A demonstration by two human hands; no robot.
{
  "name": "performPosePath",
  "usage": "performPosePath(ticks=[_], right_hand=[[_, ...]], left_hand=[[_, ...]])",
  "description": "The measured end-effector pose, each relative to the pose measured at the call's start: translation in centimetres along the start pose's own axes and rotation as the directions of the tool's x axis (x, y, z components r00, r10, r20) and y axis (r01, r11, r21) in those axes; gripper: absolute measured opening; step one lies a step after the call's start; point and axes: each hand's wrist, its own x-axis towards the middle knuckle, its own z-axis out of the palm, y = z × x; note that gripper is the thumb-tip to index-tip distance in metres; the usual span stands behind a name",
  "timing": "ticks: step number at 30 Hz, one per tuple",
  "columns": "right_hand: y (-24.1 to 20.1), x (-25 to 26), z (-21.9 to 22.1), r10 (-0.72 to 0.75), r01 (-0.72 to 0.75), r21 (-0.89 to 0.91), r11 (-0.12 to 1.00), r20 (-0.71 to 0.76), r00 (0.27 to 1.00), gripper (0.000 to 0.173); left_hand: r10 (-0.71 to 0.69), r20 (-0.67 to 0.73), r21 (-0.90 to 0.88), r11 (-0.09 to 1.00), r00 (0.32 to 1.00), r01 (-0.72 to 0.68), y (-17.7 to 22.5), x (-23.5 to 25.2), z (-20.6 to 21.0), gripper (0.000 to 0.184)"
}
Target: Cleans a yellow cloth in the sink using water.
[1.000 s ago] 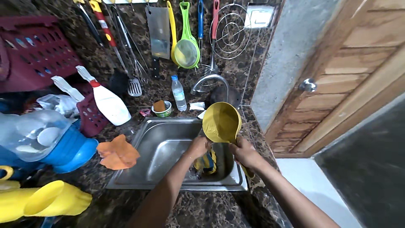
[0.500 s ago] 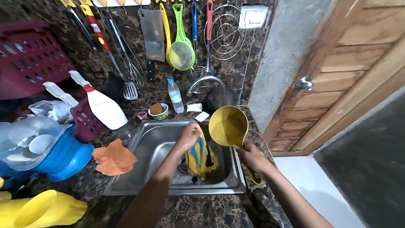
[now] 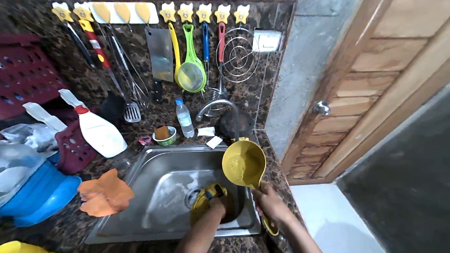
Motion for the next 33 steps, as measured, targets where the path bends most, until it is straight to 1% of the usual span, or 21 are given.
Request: performPosePath(ticks=[2,3,4,5,6,7,8,9,10,11,12,13,14,16,17,19,21,23,26,30,33], right_hand=[[0.6,0.0,0.0,0.023,-0.023,0.015,1.000,0.005,1.000,0.018],[0.8,0.0,-0.1,0.027,-0.027,0.011,1.000,0.012,1.000,0.018],[1.0,0.0,-0.3,0.026,-0.027,0.005,1.000,0.019,0.999,0.018],[1.1,0.1,-0.5,0.025,-0.025,-0.004,1.000,0.030,0.999,0.018],[1.2,0.1,-0.7,0.025,-0.025,-0.015,1.000,0.042,0.999,0.020],[1.2,0.1,-0.8,0.024,-0.023,-0.017,1.000,0.051,0.998,0.019],[1.1,0.2,-0.9,0.022,-0.021,-0.010,1.000,0.053,0.998,0.018],[1.0,0.2,-0.9,0.024,-0.024,-0.002,1.000,0.055,0.998,0.018],[0.8,0.2,-0.9,0.025,-0.025,0.005,1.000,0.057,0.998,0.018],[0.6,0.2,-0.9,0.022,-0.023,0.013,1.000,0.058,0.998,0.018],[0.4,0.3,-0.8,0.021,-0.022,0.021,1.000,0.058,0.998,0.018],[0.2,0.3,-0.6,0.021,-0.022,0.021,1.000,0.056,0.998,0.017],[-0.1,0.4,-0.3,0.023,-0.024,0.009,1.000,0.052,0.998,0.017],[-0.8,0.8,0.1,0.014,-0.011,-0.055,0.998,0.050,0.999,0.022],[-1.1,1.0,0.3,0.008,-0.002,-0.111,0.994,0.057,0.998,0.026],[-1.7,1.7,0.7,-0.012,0.026,-0.254,0.967,0.057,0.998,0.030],[-2.5,2.1,1.2,-0.044,0.053,-0.390,0.919,0.031,0.999,0.034],[-3.8,1.9,1.7,-0.072,0.067,-0.517,0.853,0.011,0.997,0.036],[-5.6,1.1,2.7,-0.139,0.099,-0.656,0.748,-0.008,0.990,0.035],[-6.8,0.4,3.8,-0.204,0.103,-0.750,0.653,-0.042,0.978,0.036],[-6.9,-0.2,4.6,-0.198,0.069,-0.830,0.553,-0.051,0.979,0.037]], left_hand=[[0.035,-0.020,-0.140,0.989,0.999,-0.037,-1.1,1.1,-0.6,0.055],[0.080,-0.042,-0.294,0.952,0.996,-0.089,-2.1,1.8,-1.1,0.053],[0.089,-0.066,-0.521,0.847,0.994,-0.111,-3.1,2.1,-1.8,0.052],[0.070,-0.102,-0.745,0.656,0.992,-0.122,-3.9,2.1,-2.4,0.050],[0.035,-0.131,-0.887,0.443,0.991,-0.133,-4.7,1.7,-3.3,0.046],[-0.003,-0.155,-0.957,0.248,0.988,-0.149,-5.4,0.9,-4.4,0.041],[-0.029,-0.174,-0.981,0.089,0.984,-0.171,-6.1,-0.3,-5.7,0.038],[-0.052,-0.186,-0.981,-0.044,0.981,-0.188,-6.8,-1.3,-6.9,0.034],[-0.068,-0.196,-0.968,-0.143,0.978,-0.204,-7.5,-1.9,-7.6,0.032],[-0.064,-0.208,-0.956,-0.196,0.976,-0.217,-8.3,-2.2,-7.9,0.032],[-0.040,-0.226,-0.955,-0.189,0.973,-0.229,-9.1,-2.1,-7.6,0.034],[-0.009,-0.246,-0.962,-0.125,0.969,-0.245,-9.8,-1.9,-6.9,0.037],[0.018,-0.268,-0.963,-0.031,0.963,-0.267,-10.1,-1.8,-6.2,0.045],[0.046,-0.320,-0.925,0.203,0.946,-0.322,-9.9,-1.3,-5.0,0.071],[0.047,-0.346,-0.880,0.329,0.937,-0.342,-9.4,-1.1,-4.7,0.072],[0.047,-0.397,-0.756,0.550,0.917,-0.356,-8.3,-1.0,-4.9,0.056],[0.075,-0.408,-0.631,0.697,0.910,-0.341,-7.3,-1.7,-6.0,0.049],[0.101,-0.384,-0.547,0.776,0.918,-0.314,-6.5,-2.2,-7.2,0.050],[0.134,-0.386,-0.461,0.829,0.913,-0.317,-5.7,-2.9,-8.6,0.046],[0.097,-0.380,-0.425,0.865,0.920,-0.267,-5.3,-3.9,-9.7,0.042],[0.103,-0.393,-0.421,0.863,0.914,-0.278,-5.7,-4.4,-10.0,0.043]])
